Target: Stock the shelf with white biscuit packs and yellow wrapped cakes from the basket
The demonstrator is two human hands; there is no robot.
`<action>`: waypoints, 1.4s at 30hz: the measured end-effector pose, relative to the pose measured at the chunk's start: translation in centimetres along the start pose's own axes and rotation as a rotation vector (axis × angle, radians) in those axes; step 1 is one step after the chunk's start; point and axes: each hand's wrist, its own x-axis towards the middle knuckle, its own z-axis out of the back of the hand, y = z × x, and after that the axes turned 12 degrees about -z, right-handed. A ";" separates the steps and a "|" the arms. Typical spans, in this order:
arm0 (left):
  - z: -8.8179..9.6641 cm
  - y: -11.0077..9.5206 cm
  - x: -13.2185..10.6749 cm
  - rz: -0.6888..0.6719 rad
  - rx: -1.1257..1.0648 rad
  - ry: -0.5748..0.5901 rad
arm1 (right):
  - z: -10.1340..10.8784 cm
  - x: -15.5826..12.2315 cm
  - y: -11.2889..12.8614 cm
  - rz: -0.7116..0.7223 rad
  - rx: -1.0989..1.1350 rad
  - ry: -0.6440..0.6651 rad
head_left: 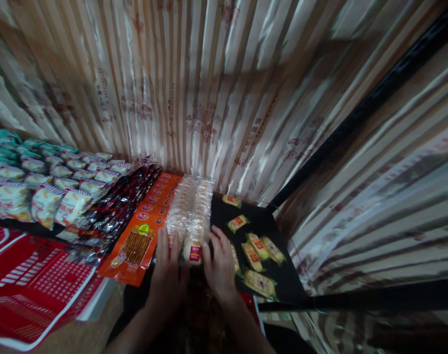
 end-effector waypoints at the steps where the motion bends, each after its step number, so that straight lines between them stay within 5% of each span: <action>1: -0.5 -0.6 -2.0 0.028 -0.024 0.007 | -0.4 -1.7 -0.6 0.022 0.030 0.029; 5: -2.5 -1.1 -5.8 0.161 -0.044 -0.015 | -2.5 -5.6 -2.2 0.075 0.095 0.102; 11: -4.2 1.0 -4.1 0.181 -0.023 -0.067 | -4.2 -4.5 -2.8 0.108 0.052 0.095; 18: -4.5 0.9 -4.8 0.170 -0.053 -0.076 | -4.9 -4.9 -3.5 0.120 0.065 0.080; 30: -3.9 0.5 -5.1 0.101 -0.076 -0.143 | -1.1 -5.7 -4.5 0.149 0.188 0.057; 37: -2.6 -4.1 -0.6 -0.132 -0.360 -0.141 | 2.6 1.5 -8.0 0.020 0.100 -0.040; 42: -5.5 -8.2 4.4 0.122 -0.597 -0.035 | 3.0 10.1 -10.5 -0.109 -0.132 0.048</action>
